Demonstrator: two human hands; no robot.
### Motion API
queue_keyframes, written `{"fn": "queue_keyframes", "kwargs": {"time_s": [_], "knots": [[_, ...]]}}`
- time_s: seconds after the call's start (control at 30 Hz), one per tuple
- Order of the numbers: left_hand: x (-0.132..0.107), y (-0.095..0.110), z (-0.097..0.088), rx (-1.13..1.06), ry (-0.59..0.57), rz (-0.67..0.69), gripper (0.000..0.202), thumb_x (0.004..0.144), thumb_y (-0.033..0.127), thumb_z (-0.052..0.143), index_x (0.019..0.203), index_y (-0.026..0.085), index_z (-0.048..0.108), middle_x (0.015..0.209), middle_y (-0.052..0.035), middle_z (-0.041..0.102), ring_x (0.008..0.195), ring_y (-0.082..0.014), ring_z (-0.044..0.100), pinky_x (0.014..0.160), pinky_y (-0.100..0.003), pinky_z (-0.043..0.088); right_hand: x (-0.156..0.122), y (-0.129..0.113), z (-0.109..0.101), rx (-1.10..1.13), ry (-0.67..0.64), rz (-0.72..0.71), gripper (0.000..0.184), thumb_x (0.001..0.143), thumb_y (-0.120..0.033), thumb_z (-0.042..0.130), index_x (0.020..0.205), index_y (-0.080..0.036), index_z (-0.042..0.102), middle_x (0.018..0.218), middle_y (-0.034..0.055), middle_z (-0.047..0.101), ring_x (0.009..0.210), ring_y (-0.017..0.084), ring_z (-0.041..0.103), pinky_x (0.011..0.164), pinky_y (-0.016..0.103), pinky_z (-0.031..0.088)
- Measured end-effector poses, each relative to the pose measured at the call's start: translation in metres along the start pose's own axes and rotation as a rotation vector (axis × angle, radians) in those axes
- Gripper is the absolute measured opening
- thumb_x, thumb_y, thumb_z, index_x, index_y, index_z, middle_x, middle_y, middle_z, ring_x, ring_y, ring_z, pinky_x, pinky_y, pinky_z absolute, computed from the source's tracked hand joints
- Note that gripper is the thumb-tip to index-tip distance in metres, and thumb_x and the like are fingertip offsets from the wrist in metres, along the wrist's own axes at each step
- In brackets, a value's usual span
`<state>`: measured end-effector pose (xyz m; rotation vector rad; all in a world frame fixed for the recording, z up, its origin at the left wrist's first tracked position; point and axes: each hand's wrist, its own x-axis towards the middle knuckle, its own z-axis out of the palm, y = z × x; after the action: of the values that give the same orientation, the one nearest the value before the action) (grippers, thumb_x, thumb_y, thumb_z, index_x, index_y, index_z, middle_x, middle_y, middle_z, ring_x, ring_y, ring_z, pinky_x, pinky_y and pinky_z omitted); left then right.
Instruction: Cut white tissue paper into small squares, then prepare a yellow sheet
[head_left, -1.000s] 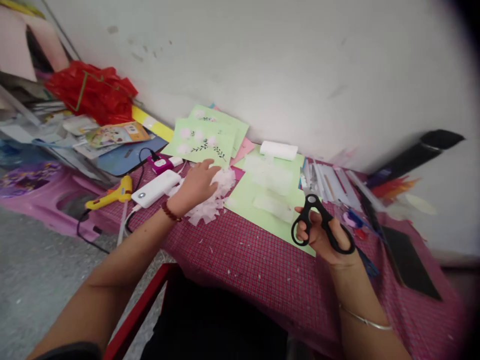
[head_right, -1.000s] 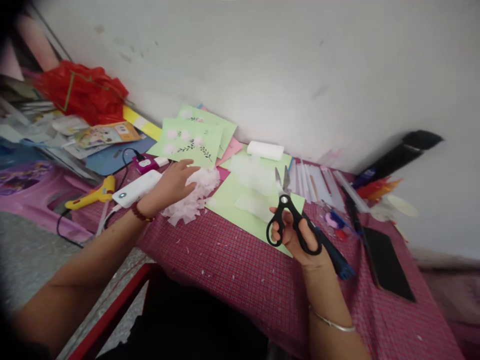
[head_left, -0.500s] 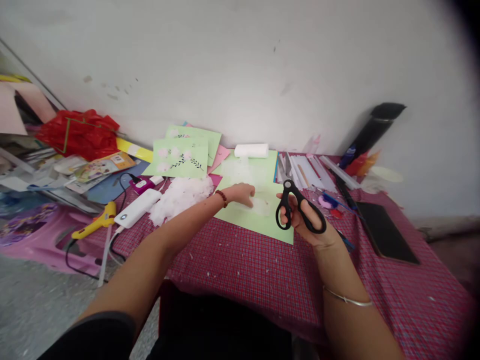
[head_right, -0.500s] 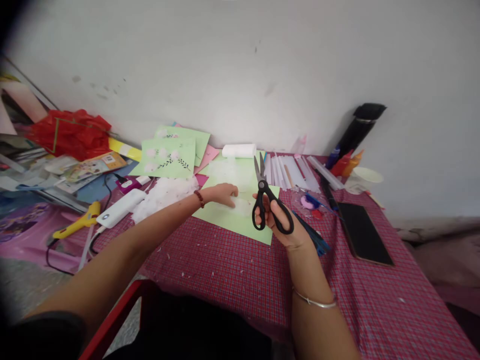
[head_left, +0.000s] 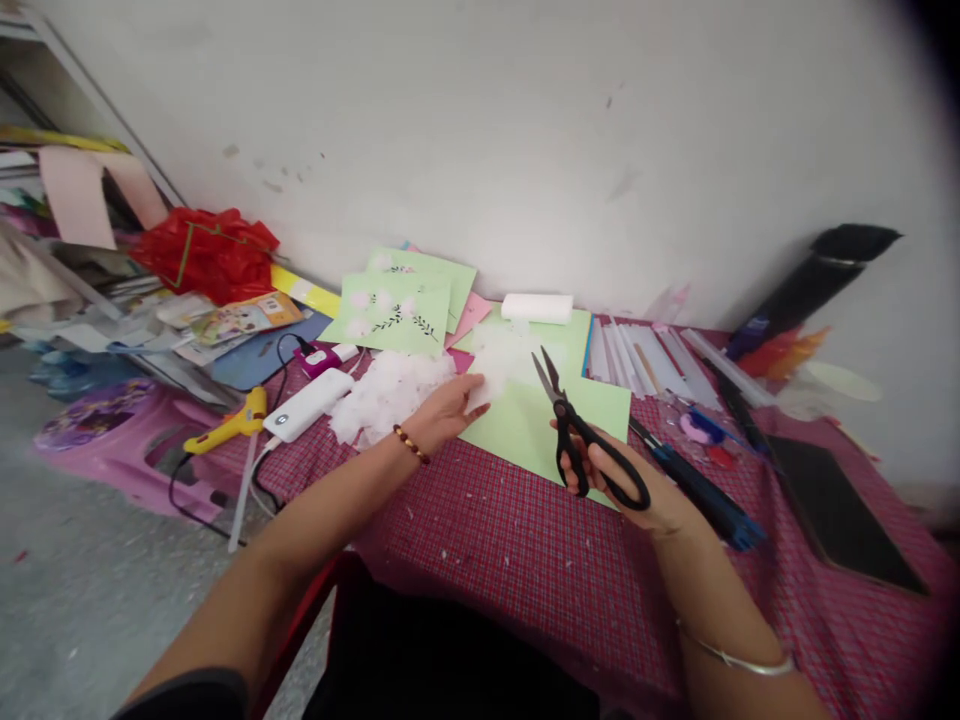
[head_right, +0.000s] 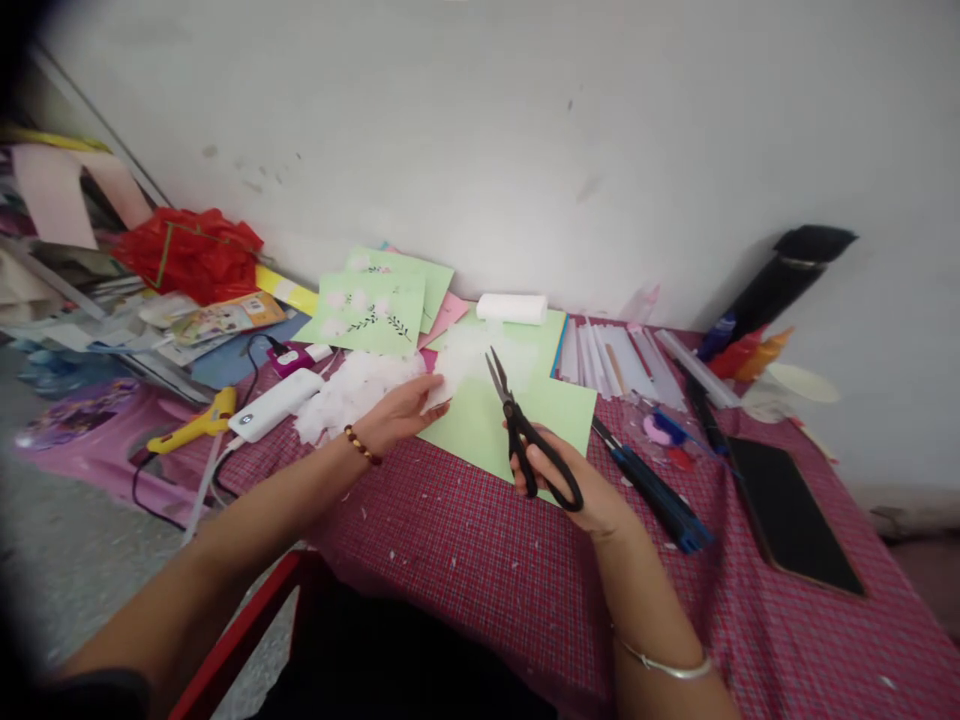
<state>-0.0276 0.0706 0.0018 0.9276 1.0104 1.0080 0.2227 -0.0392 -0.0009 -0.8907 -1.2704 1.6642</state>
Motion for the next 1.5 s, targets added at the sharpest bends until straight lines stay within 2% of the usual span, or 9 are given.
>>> {"fn": "queue_keyframes", "kwargs": {"time_s": [0.1,0.3,0.4,0.53,0.6,0.77,0.97,1.33,1.5], "knots": [[-0.007,0.001,0.003,-0.157,0.004,-0.038,0.008,0.079,0.015,0.061,0.083,0.018,0.055,0.076,-0.0021,0.063,0.069,-0.0132,0.062,0.069,-0.029,0.054,0.001,0.005,0.006,-0.099,-0.005,0.018,0.043,0.088,-0.050,0.062,0.119,-0.020,0.057,0.085,0.0045,0.058,0.069,0.017,0.056,0.062,0.032,0.046],[-0.013,0.034,-0.005,-0.525,0.009,0.056,0.021,0.072,0.004,0.060,0.085,0.019,0.054,0.075,0.0019,0.064,0.066,-0.0112,0.063,0.071,-0.027,0.055,0.005,0.013,0.014,-0.297,0.014,-0.035,0.048,0.089,-0.049,0.061,0.130,-0.024,0.053,0.096,0.0061,0.060,0.082,0.021,0.057,0.078,0.036,0.046],[-0.030,0.034,-0.007,-0.584,-0.073,0.053,0.014,0.077,0.010,0.059,0.087,0.019,0.058,0.079,-0.0018,0.068,0.078,-0.0157,0.067,0.075,-0.029,0.055,0.011,0.011,0.021,-0.337,-0.031,-0.025,0.047,0.091,-0.047,0.057,0.133,-0.027,0.052,0.100,0.0064,0.060,0.086,0.022,0.056,0.082,0.037,0.046],[-0.054,0.032,-0.003,-0.572,-0.227,-0.078,0.005,0.073,0.015,0.065,0.077,0.016,0.062,0.078,-0.0093,0.070,0.076,-0.0228,0.069,0.074,-0.037,0.057,0.021,0.007,0.030,-0.388,-0.082,-0.006,0.046,0.091,-0.046,0.057,0.133,-0.027,0.053,0.103,0.0075,0.060,0.089,0.023,0.056,0.084,0.038,0.046],[-0.057,0.041,-0.005,-0.592,-0.251,-0.041,0.007,0.074,0.017,0.066,0.080,0.014,0.065,0.080,-0.0095,0.072,0.075,-0.0215,0.069,0.078,-0.037,0.056,0.026,0.008,0.032,-0.374,-0.088,-0.003,0.046,0.091,-0.046,0.057,0.133,-0.026,0.053,0.103,0.0076,0.060,0.089,0.023,0.056,0.084,0.039,0.046],[-0.035,0.059,-0.024,-0.650,-0.140,0.123,0.025,0.066,0.007,0.069,0.089,0.015,0.067,0.078,-0.0059,0.073,0.077,-0.0209,0.070,0.079,-0.038,0.056,0.037,0.015,0.042,-0.299,-0.049,-0.017,0.052,0.089,-0.052,0.056,0.134,-0.025,0.051,0.098,0.0072,0.062,0.084,0.023,0.057,0.081,0.040,0.046],[-0.009,0.037,-0.031,-0.733,-0.040,0.061,0.031,0.064,0.002,0.065,0.088,0.022,0.065,0.079,-0.0039,0.073,0.076,-0.0218,0.070,0.072,-0.039,0.056,0.036,0.019,0.051,-0.326,0.000,0.006,0.057,0.087,-0.058,0.056,0.131,-0.022,0.053,0.096,0.0087,0.061,0.080,0.023,0.055,0.076,0.038,0.046],[-0.014,0.039,-0.033,-0.809,0.155,0.173,0.031,0.067,0.004,0.068,0.094,0.017,0.064,0.086,-0.0043,0.073,0.082,-0.0212,0.068,0.080,-0.038,0.054,0.042,0.012,0.066,-0.564,0.033,0.094,0.052,0.081,-0.051,0.067,0.126,-0.027,0.055,0.099,0.0065,0.059,0.095,0.028,0.056,0.092,0.044,0.043],[-0.017,0.033,-0.026,-0.802,0.146,0.153,0.031,0.066,0.003,0.068,0.094,0.014,0.063,0.086,-0.0056,0.072,0.074,-0.0194,0.067,0.076,-0.036,0.054,0.046,0.013,0.071,-0.590,0.030,0.087,0.051,0.082,-0.052,0.066,0.125,-0.026,0.056,0.094,0.0060,0.058,0.088,0.026,0.055,0.081,0.040,0.046]]}}
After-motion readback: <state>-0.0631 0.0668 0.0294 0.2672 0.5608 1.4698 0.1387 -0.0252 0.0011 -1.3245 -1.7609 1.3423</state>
